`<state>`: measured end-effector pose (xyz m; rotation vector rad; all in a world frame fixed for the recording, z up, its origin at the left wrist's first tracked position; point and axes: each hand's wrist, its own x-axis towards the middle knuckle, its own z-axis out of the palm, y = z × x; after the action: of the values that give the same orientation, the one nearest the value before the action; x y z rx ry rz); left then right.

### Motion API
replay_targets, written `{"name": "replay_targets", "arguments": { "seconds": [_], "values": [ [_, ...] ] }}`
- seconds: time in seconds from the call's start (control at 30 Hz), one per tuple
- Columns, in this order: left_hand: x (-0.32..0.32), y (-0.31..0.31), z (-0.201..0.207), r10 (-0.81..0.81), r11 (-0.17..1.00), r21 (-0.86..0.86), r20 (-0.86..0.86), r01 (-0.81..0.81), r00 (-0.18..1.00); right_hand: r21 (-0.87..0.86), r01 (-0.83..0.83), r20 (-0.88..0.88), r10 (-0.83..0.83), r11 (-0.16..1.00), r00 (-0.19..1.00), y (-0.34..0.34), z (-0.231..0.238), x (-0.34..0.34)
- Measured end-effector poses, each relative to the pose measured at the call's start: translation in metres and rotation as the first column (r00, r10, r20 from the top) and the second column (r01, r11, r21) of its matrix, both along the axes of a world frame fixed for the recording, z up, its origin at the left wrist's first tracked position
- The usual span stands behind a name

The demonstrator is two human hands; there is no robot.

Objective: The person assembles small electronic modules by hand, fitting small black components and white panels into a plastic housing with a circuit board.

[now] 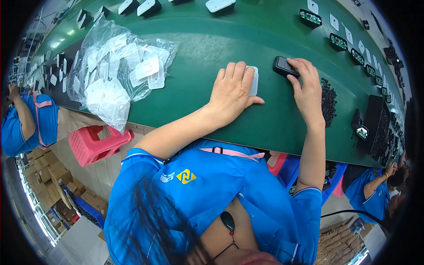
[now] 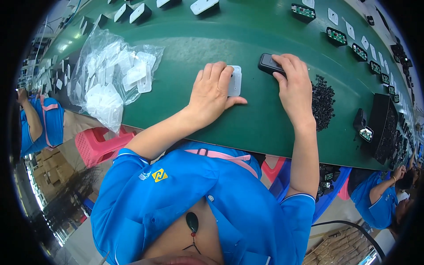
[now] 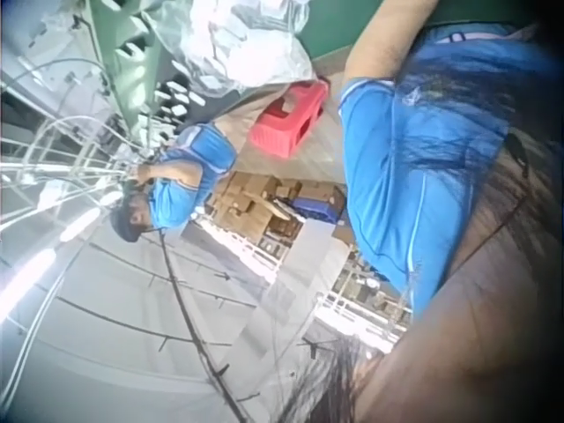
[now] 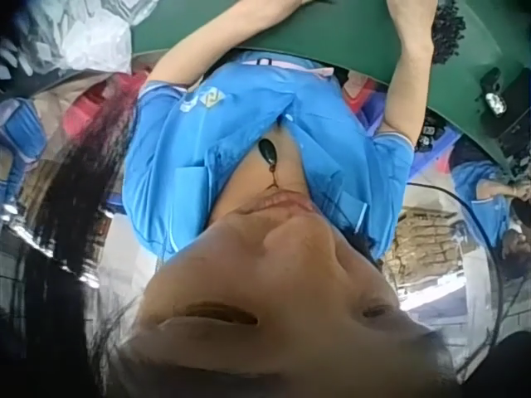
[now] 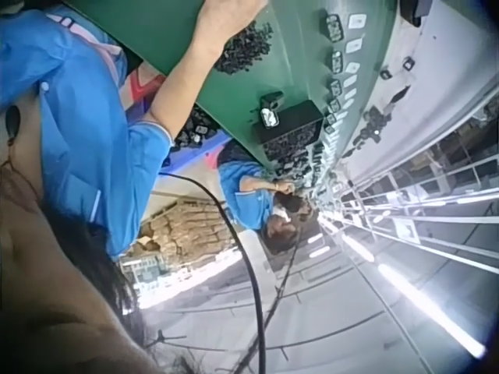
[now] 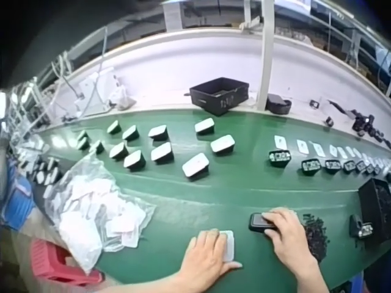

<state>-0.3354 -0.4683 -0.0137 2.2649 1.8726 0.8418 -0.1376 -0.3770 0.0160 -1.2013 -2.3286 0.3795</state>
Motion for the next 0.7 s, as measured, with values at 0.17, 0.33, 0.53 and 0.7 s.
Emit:
{"name": "replay_targets", "arguments": {
  "seconds": [0.17, 0.33, 0.53, 0.7],
  "values": [
    [-0.010, -0.002, -0.003, -0.002, 1.000, 0.008, 0.092, 0.002, 0.996, -0.033, -0.008, -0.003, 0.008, 0.999, 1.000, -0.004, 0.002, 0.002],
    [-0.034, 0.002, -0.003, -0.178, 0.984, 0.023, 0.257, 0.178, 0.950, -0.067, -0.031, -0.032, 0.029, 0.997, 0.999, -0.002, 0.002, 0.003],
    [-0.057, 0.013, 0.006, -0.312, 0.939, -0.070, 0.248, 0.338, 0.917, -0.062, -0.094, -0.211, 0.078, 0.994, 0.974, -0.016, 0.008, -0.012],
    [-0.067, 0.002, -0.002, -0.267, 0.950, -0.026, 0.452, 0.312, 0.851, -0.039, -0.253, -0.221, 0.238, 0.967, 0.946, -0.031, 0.011, -0.040]
  ]
}}
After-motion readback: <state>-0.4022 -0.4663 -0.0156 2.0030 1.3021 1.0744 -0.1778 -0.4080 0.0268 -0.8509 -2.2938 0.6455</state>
